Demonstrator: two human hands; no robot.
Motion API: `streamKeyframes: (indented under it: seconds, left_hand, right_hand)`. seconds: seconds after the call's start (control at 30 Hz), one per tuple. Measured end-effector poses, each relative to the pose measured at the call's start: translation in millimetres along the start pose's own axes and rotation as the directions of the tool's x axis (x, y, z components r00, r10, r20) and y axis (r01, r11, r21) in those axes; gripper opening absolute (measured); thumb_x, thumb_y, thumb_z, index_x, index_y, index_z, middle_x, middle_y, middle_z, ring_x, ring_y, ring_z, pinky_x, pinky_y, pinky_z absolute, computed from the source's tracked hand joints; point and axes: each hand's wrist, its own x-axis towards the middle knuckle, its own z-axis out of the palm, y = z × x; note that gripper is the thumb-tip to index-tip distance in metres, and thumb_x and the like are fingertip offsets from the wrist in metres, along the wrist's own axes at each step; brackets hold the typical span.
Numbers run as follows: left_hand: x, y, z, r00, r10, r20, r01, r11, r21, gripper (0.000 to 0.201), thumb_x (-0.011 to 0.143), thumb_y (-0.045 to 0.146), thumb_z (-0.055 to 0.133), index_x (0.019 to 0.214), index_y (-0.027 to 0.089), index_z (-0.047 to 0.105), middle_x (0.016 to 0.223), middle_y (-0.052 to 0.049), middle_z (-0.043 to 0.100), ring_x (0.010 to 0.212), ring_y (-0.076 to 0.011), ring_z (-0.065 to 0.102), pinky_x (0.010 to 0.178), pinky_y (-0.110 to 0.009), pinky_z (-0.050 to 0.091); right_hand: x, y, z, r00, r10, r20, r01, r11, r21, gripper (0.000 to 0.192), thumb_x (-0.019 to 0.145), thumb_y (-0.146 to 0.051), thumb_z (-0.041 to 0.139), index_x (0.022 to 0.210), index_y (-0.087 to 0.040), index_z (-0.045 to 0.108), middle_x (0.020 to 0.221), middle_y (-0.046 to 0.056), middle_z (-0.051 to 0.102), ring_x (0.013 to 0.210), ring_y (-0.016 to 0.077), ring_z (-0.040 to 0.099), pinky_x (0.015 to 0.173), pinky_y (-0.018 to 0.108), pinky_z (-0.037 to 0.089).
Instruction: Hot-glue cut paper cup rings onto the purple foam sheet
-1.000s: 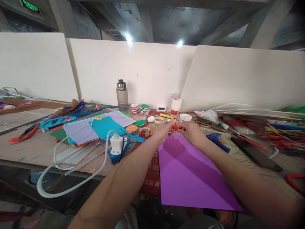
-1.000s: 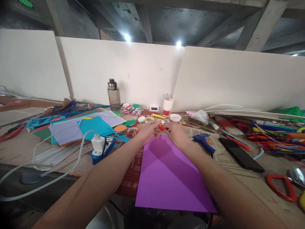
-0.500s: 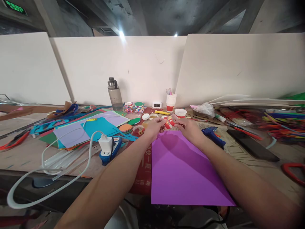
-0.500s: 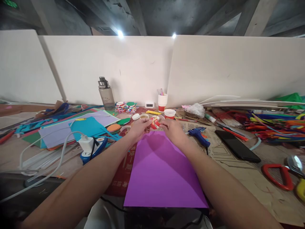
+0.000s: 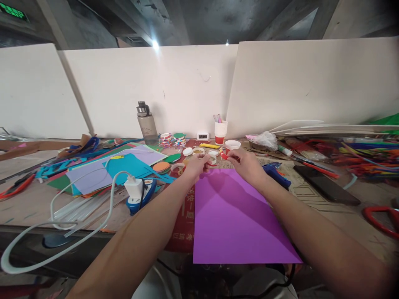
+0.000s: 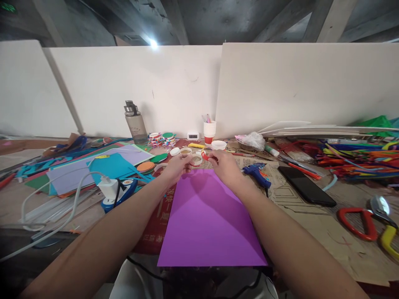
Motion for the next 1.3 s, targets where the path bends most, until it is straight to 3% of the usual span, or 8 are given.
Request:
streamKeyframes:
  seconds: [0.27, 0.43, 0.6, 0.7, 0.87, 1.03, 1.17, 1.3]
  left_hand:
    - [4.1, 2.2, -5.5, 0.998, -0.038, -0.049, 0.044, 0.99, 0.132, 0.016, 0.088, 0.023, 0.061, 0.077, 0.014, 0.054, 0.063, -0.001, 0.061, 0.048, -0.0067, 0.053, 0.049, -0.019, 0.045]
    - [7.7, -0.3, -8.1, 0.998, 0.008, -0.056, 0.013, 0.936, 0.352, 0.016, 0.092, 0.028, 0.052, 0.087, 0.014, 0.059, 0.069, -0.003, 0.065, 0.059, -0.0109, 0.062, 0.06, -0.023, 0.051]
    - [10.2, 12.9, -17.6, 0.98, 0.178, -0.089, -0.071, 0.73, 0.68, 0.021, 0.085, 0.03, 0.06, 0.097, 0.014, 0.067, 0.076, -0.004, 0.069, 0.072, -0.0158, 0.063, 0.07, -0.026, 0.048]
    - [8.0, 24.3, -23.1, 0.971, 0.234, -0.055, -0.095, 0.583, 0.807, 0.019, 0.083, 0.029, 0.06, 0.088, 0.014, 0.07, 0.082, -0.004, 0.07, 0.077, -0.0162, 0.061, 0.071, -0.026, 0.045]
    - [3.5, 27.4, -28.1, 0.989, 0.059, 0.133, -0.146, 0.402, 0.904, 0.007, 0.07, 0.023, 0.071, 0.072, 0.016, 0.072, 0.066, 0.001, 0.068, 0.064, -0.0137, 0.059, 0.058, -0.022, 0.04]
    - [2.8, 19.4, -25.2, 0.96, -0.081, 0.27, -0.241, 0.263, 0.934, 0.007, 0.065, 0.019, 0.075, 0.071, 0.018, 0.074, 0.069, 0.001, 0.071, 0.063, -0.0126, 0.058, 0.055, -0.022, 0.037]
    - [-0.2, 16.3, -18.5, 0.957, -0.085, 0.276, -0.259, 0.174, 0.95, 0.004, 0.071, 0.021, 0.071, 0.072, 0.019, 0.074, 0.075, 0.0, 0.072, 0.069, -0.0131, 0.06, 0.058, -0.021, 0.038]
    - [-4.3, 20.0, -15.6, 0.984, -0.022, 0.176, -0.174, 0.097, 0.98, 0.008, 0.075, 0.016, 0.064, 0.072, 0.016, 0.072, 0.077, -0.005, 0.072, 0.072, -0.0166, 0.062, 0.064, -0.024, 0.042]
  right_hand:
    - [-0.9, -5.5, -1.5, 0.994, -0.042, 0.101, 0.035, 0.997, 0.067, 0.014, 0.087, -0.018, 0.056, 0.079, -0.018, 0.068, 0.079, 0.003, 0.07, 0.071, 0.0154, 0.059, 0.067, 0.027, 0.041]
    - [-2.7, -8.6, -2.2, 0.963, -0.114, 0.244, 0.086, 0.989, 0.122, 0.016, 0.088, -0.021, 0.057, 0.078, -0.019, 0.069, 0.077, 0.001, 0.07, 0.071, 0.0144, 0.059, 0.066, 0.026, 0.042]
    - [-6.2, -9.6, 5.1, 0.894, -0.187, 0.407, 0.14, 0.98, 0.142, 0.011, 0.083, -0.019, 0.064, 0.074, -0.021, 0.07, 0.072, 0.0, 0.069, 0.065, 0.0137, 0.056, 0.062, 0.025, 0.039]
    - [-6.2, -7.9, 7.6, 0.888, -0.172, 0.427, 0.137, 0.984, 0.112, 0.014, 0.083, -0.016, 0.062, 0.073, -0.02, 0.071, 0.074, 0.001, 0.069, 0.067, 0.0141, 0.057, 0.063, 0.026, 0.039]
    - [-3.7, -4.0, 2.8, 0.925, -0.06, 0.374, 0.053, 0.998, 0.03, 0.016, 0.085, -0.016, 0.058, 0.075, -0.019, 0.07, 0.075, 0.003, 0.071, 0.066, 0.0147, 0.058, 0.06, 0.026, 0.037]
    - [-4.0, -3.5, 2.4, 0.916, -0.059, 0.396, 0.049, 0.998, 0.035, 0.016, 0.086, -0.018, 0.057, 0.076, -0.019, 0.069, 0.075, 0.002, 0.071, 0.065, 0.0139, 0.058, 0.06, 0.025, 0.038]
    - [-4.2, 0.2, 6.5, 0.902, -0.1, 0.421, 0.088, 0.995, 0.049, 0.015, 0.086, -0.018, 0.058, 0.077, -0.019, 0.07, 0.077, 0.003, 0.071, 0.065, 0.0144, 0.058, 0.061, 0.026, 0.039]
    - [-4.3, 2.0, 9.1, 0.88, -0.169, 0.444, 0.155, 0.986, 0.069, 0.011, 0.082, -0.015, 0.061, 0.08, -0.019, 0.071, 0.078, 0.003, 0.07, 0.069, 0.0159, 0.057, 0.063, 0.027, 0.039]
